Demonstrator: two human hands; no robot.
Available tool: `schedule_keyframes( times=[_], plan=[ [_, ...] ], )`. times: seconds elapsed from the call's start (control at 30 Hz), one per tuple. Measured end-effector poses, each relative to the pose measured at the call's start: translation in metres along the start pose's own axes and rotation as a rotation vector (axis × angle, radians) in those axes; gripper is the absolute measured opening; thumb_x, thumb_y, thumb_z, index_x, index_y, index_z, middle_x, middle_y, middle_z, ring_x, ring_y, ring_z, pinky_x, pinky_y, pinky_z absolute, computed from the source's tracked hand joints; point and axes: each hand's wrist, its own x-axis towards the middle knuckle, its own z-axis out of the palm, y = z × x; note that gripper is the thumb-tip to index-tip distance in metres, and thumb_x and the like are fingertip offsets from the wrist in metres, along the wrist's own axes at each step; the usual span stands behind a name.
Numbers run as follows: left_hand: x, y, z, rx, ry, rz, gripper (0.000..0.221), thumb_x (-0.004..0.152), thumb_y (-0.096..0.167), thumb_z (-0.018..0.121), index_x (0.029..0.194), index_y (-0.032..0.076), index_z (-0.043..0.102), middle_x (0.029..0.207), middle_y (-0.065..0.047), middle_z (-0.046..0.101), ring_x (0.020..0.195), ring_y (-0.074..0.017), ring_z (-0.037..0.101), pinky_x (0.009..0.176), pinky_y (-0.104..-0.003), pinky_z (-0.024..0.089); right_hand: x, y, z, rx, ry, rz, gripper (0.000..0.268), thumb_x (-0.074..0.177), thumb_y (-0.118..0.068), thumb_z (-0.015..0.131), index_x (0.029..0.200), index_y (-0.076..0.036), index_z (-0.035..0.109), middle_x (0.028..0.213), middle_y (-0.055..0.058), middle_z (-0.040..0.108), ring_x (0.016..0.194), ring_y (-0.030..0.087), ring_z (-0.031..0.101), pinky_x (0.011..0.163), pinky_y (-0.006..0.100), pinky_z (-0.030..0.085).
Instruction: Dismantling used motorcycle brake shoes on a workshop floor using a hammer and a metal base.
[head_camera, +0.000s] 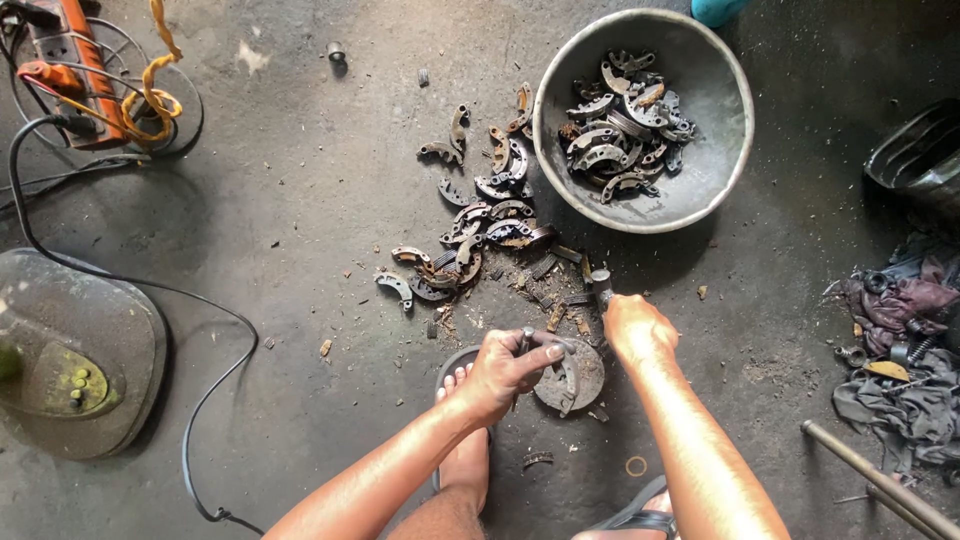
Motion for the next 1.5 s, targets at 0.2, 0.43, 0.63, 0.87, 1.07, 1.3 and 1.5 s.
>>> schedule_keyframes(
  times=[0.2,0.43,0.63,0.87,1.07,1.3,1.5],
  plan=[
    [-0.002,0.007,-0.001,-0.366,-0.199,-0.125,0.039,0.105,0.022,0.059,0.137,0.001,0.066,0.065,0.012,0.041,0.053,-0.0009,0.033,0.046,-0.019,0.023,0.008,0.002,0.008,0.0,0.016,0.002,0.027,0.103,-0.017,0.054,0.118,-0.011,0.076,0.122,0.015,0.074,0.115,0.034,0.072,0.092,0.047,0.06],
    [-0.004,0.008,0.003,-0.669,-0.154,-0.322,0.055,0.104,0.03,0.039,0.149,0.0,0.05,0.08,0.001,0.049,0.062,-0.0074,0.039,0.046,-0.02,0.027,0.005,-0.001,0.004,0.006,0.012,-0.002,0.029,0.104,-0.015,0.052,0.122,-0.012,0.074,0.125,0.014,0.073,0.118,0.033,0.07,0.092,0.048,0.06],
    [0.004,-0.025,-0.012,-0.919,-0.202,-0.32,0.047,0.111,0.035,0.035,0.146,0.005,0.047,0.078,0.005,0.041,0.061,-0.0046,0.033,0.047,-0.017,0.027,-0.002,-0.008,-0.005,-0.04,-0.021,0.009,0.029,0.104,-0.013,0.053,0.122,-0.012,0.075,0.125,0.012,0.074,0.116,0.031,0.072,0.091,0.044,0.061],
    [0.006,-0.041,-0.025,-1.079,-0.289,-0.323,0.05,0.113,0.041,0.037,0.146,0.005,0.048,0.072,0.006,0.036,0.058,-0.0037,0.029,0.046,-0.016,0.026,0.002,-0.007,-0.002,-0.037,0.012,-0.012,0.031,0.103,-0.012,0.05,0.123,-0.011,0.075,0.125,0.012,0.074,0.116,0.031,0.072,0.092,0.045,0.06],
    [0.01,-0.047,-0.035,-1.132,-0.291,-0.328,0.053,0.112,0.042,0.04,0.148,0.004,0.046,0.07,0.006,0.035,0.056,-0.0038,0.028,0.044,-0.016,0.024,0.008,-0.008,0.003,-0.025,0.008,0.002,0.031,0.102,-0.013,0.052,0.122,-0.012,0.075,0.125,0.013,0.074,0.118,0.033,0.071,0.091,0.047,0.06],
    [0.04,-0.026,-0.086,0.126,0.004,0.118,0.037,0.102,0.024,0.049,0.126,0.007,0.071,0.08,-0.001,0.065,0.062,-0.0141,0.056,0.054,-0.028,0.047,0.017,-0.006,0.013,-0.025,0.019,0.0,0.033,0.102,-0.013,0.051,0.122,-0.012,0.077,0.126,0.015,0.074,0.119,0.034,0.071,0.091,0.047,0.061],
    [0.047,0.031,-0.124,1.598,0.403,0.188,0.027,0.078,0.022,0.069,0.099,0.007,0.076,0.094,-0.022,0.072,0.081,-0.042,0.072,0.072,-0.053,0.058,0.02,-0.004,0.014,-0.017,0.013,-0.014,0.033,0.102,-0.012,0.05,0.122,-0.011,0.076,0.126,0.013,0.073,0.119,0.033,0.07,0.092,0.047,0.06]
  ],
)
